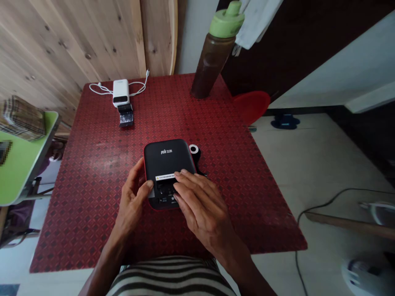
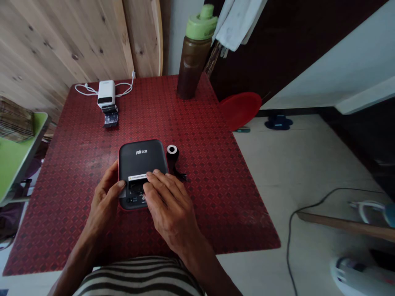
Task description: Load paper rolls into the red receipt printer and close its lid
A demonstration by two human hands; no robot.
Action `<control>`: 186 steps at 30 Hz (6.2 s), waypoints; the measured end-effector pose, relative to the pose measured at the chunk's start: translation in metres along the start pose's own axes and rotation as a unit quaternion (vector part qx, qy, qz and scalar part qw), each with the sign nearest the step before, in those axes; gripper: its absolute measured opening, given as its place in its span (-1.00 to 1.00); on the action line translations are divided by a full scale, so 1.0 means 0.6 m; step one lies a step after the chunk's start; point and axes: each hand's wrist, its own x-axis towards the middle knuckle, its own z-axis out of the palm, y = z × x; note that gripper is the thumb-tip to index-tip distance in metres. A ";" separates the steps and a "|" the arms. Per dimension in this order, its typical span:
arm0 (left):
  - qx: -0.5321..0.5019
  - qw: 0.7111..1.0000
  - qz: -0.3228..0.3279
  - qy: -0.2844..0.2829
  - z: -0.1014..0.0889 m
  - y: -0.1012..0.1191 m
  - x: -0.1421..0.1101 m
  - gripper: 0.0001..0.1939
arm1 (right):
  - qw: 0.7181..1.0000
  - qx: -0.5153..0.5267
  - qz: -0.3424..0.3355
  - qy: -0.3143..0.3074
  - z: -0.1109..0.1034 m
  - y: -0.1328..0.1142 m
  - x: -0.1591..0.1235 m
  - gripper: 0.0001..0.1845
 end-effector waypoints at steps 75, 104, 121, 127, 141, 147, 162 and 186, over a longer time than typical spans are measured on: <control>0.026 0.992 0.121 0.001 -0.012 -0.049 -0.004 -0.41 | 0.989 -0.015 -0.006 -0.150 -0.058 0.033 0.136 -0.79; 0.040 0.992 0.117 0.018 -0.010 -0.054 -0.002 -0.38 | 0.956 0.093 0.213 -0.181 -0.063 0.097 -0.105 -0.30; 0.029 0.995 0.100 0.008 -0.017 -0.056 -0.007 -0.38 | 0.963 0.104 0.199 -0.149 0.068 0.233 0.066 -0.64; 0.026 0.995 0.101 0.007 -0.012 -0.051 -0.009 -0.38 | 0.965 0.116 0.211 -0.107 -0.006 0.198 0.070 -0.65; 0.028 0.995 0.094 -0.012 -0.008 -0.031 -0.012 -0.40 | 0.932 -0.120 -0.009 -0.342 -0.016 0.024 0.159 -0.74; 0.031 0.996 0.084 -0.011 -0.009 -0.028 -0.014 -0.40 | 0.900 -0.175 0.020 -0.399 0.015 0.002 0.180 -0.65; -0.002 0.998 0.061 -0.021 -0.010 -0.034 -0.014 -0.35 | 0.926 -0.020 0.033 -0.376 -0.007 0.039 0.167 -0.43; 0.105 0.957 0.269 0.008 0.015 0.080 0.122 -0.65 | 0.946 0.014 -0.030 -0.322 0.003 0.062 0.123 -0.74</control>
